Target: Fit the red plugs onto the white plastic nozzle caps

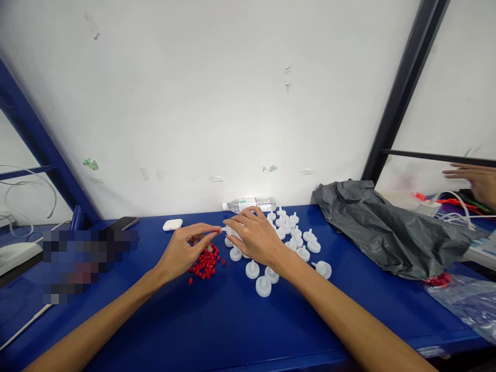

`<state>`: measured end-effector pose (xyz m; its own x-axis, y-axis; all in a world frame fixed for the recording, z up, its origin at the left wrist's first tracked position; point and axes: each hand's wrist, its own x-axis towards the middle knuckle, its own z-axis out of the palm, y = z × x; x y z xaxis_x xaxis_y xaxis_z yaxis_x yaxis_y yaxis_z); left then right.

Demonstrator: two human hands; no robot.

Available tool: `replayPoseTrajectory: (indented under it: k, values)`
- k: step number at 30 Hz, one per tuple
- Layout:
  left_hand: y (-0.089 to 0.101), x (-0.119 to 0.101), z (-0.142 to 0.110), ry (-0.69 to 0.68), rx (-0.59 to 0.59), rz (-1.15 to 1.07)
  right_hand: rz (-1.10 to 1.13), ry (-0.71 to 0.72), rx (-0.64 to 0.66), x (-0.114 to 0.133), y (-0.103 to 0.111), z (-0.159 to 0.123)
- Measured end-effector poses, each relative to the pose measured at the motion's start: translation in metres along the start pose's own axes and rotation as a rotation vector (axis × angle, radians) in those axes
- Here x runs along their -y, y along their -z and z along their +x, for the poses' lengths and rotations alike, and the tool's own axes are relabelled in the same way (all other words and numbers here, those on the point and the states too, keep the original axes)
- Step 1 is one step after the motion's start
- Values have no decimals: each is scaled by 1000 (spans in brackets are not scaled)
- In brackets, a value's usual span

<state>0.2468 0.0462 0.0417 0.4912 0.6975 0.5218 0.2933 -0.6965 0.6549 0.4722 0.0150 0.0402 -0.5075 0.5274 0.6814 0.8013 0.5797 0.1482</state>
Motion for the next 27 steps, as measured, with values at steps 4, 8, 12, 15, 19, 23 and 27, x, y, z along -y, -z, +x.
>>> replayPoseTrajectory:
  k: [4,8,12,15,19,23,27]
  values:
    - [-1,1,0,79,22,-149,-5,63,-27,-1,1,0]
    - [0,1,2,192,53,-253,-34,134,-46,-2,2,-1]
    - [3,2,5,295,101,-355,-78,192,-83,-3,2,-2]
    - [5,1,6,289,85,-535,-104,207,-85,0,2,-1]
    - [6,-5,4,330,185,-875,-29,192,-99,9,5,0]
    - [4,-8,1,299,361,-1027,37,212,-161,17,5,1]
    - [1,-5,0,259,360,-1002,90,215,-247,21,4,1]
